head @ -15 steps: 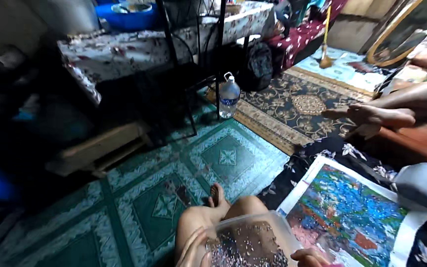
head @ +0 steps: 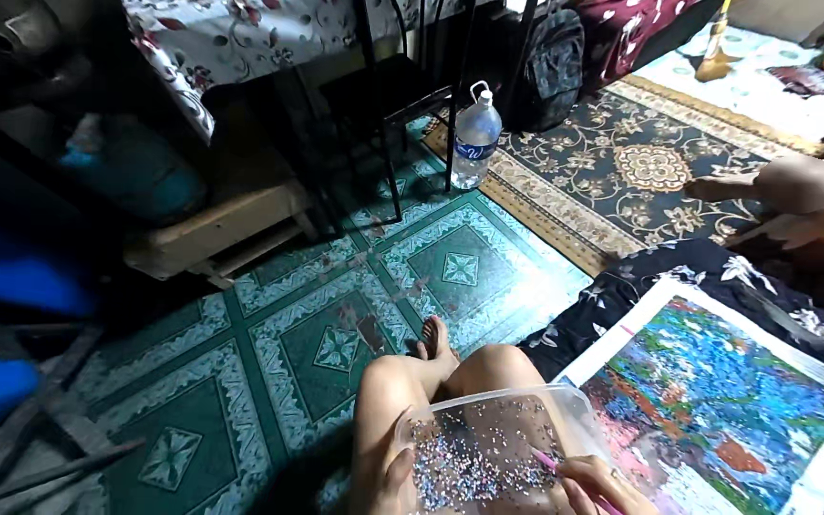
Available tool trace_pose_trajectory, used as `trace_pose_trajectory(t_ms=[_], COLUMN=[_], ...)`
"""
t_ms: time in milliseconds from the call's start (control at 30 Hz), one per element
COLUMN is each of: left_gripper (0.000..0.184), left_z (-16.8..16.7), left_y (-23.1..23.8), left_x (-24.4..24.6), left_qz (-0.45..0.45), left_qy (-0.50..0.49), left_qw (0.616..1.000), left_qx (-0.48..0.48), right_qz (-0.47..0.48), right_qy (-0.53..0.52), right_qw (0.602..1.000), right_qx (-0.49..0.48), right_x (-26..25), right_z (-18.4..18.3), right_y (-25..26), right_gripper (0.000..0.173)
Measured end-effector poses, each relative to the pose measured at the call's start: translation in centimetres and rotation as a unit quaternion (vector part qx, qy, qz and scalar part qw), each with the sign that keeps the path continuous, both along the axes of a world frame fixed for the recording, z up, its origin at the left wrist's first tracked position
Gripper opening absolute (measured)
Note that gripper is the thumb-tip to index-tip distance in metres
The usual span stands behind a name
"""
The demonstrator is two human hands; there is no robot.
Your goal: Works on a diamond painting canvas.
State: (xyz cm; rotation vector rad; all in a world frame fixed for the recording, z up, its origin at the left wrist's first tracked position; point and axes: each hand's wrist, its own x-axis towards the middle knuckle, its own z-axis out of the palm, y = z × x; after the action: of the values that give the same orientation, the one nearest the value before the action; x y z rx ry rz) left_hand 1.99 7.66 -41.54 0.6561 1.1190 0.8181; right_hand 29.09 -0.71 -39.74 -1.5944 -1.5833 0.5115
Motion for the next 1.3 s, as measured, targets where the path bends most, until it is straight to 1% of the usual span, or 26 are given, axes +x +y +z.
trace_pose_trajectory(t_ms=[33,67,133,233,267,333,400,433,467,500,533,567,600,633,700,800,833,900,967,1033,1100,1200,1300], left_gripper=[0.095,0.092,0.08,0.081,0.077,0.062,0.063,0.057,0.04,0.036,0.039,0.048,0.053,0.056,0.051,0.049,0.051,0.062,0.069,0.068,0.071,0.07,0.079], left_z=[-0.7,-1.0,-0.8,-0.4,-0.6,-1.3,-1.3,-0.6,0.6,1.1,0.8,0.3,-0.1,-0.4,-1.2,-1.9,-2.0,-1.6,-1.4,-1.4,-1.6,-1.9,-1.9], left_y=[-0.3,-0.5,-0.4,-0.2,-0.3,-0.4,-0.5,-0.2,0.3,0.5,0.4,0.0,-0.3,-0.4,-0.5,-0.6,-0.7,-0.8,-0.8,-0.8,-0.9,-0.9,-0.8], left_x=[-0.2,-0.4,-0.7,-0.9,-1.0,-1.3,-0.5,0.5,1.8,2.4,2.4,2.1,1.9,1.7,1.3,1.0,0.9,1.1,1.2,1.2,1.2,1.3,1.2], left_qz=[0.02,0.025,0.025,0.007,-0.003,-0.035,-0.033,-0.008,0.024,0.048,0.047,0.036,0.028,0.03,0.028,0.023,0.019,0.013,0.004,0.003,0.005,0.002,-0.01], left_qy=[-0.022,-0.046,-0.095,-0.121,-0.132,-0.187,-0.206,-0.215,-0.211,-0.203,-0.212,-0.22,-0.209,-0.21,-0.215,-0.234,-0.248,-0.274,-0.266,-0.267,-0.29,-0.28,-0.302], left_qw=[1.0,0.999,0.995,0.993,0.991,0.982,0.977,0.975,0.975,0.975,0.972,0.968,0.968,0.966,0.966,0.963,0.96,0.95,0.951,0.95,0.942,0.946,0.938], left_qx=[-0.009,-0.012,-0.015,-0.011,-0.01,-0.006,-0.034,-0.054,-0.063,-0.071,-0.087,-0.117,-0.137,-0.15,-0.145,-0.134,-0.132,-0.149,-0.157,-0.164,-0.171,-0.162,-0.171], right_qz=[-0.003,-0.005,-0.003,0.012,0.029,0.074,0.133,0.158,0.175,0.187,0.192,0.196,0.202,0.211,0.234,0.266,0.273,0.277,0.272,0.267,0.261,0.257,0.26], right_qy=[0.001,0.005,0.009,0.002,0.003,0.016,0.029,0.032,0.032,0.034,0.038,0.04,0.039,0.037,0.026,0.008,0.004,-0.004,-0.011,-0.014,-0.016,-0.023,-0.025], right_qw=[1.0,1.0,1.0,1.0,0.999,0.997,0.99,0.986,0.983,0.98,0.979,0.978,0.977,0.975,0.969,0.959,0.957,0.956,0.957,0.956,0.956,0.957,0.957], right_qx=[-0.006,-0.009,-0.011,-0.008,-0.014,-0.031,-0.047,-0.051,-0.051,-0.053,-0.055,-0.058,-0.061,-0.063,-0.071,-0.095,-0.098,-0.099,-0.104,-0.121,-0.13,-0.13,-0.126], right_x=[0.1,0.2,0.2,-0.2,-0.3,-1.0,-1.7,-1.8,-1.9,-1.8,-1.7,-1.6,-1.5,-1.5,-1.6,-1.9,-2.0,-2.0,-1.9,-1.7,-1.7,-1.8,-1.8], right_z=[0.0,0.1,0.2,1.0,1.4,2.0,2.0,1.8,1.5,1.3,1.1,1.1,1.0,0.9,0.9,1.3,1.3,1.3,1.2,1.2,1.3,1.4,1.4], right_y=[0.0,-0.1,0.0,0.2,0.2,0.4,0.5,0.5,0.5,0.5,0.6,0.6,0.7,0.8,1.0,1.4,1.5,1.5,1.4,1.2,1.3,1.3,1.4], right_gripper=[0.03,0.03,0.031,0.027,0.026,0.025,0.024,0.025,0.026,0.027,0.028,0.027,0.026,0.026,0.025,0.025,0.025,0.027,0.029,0.03,0.029,0.028,0.028])
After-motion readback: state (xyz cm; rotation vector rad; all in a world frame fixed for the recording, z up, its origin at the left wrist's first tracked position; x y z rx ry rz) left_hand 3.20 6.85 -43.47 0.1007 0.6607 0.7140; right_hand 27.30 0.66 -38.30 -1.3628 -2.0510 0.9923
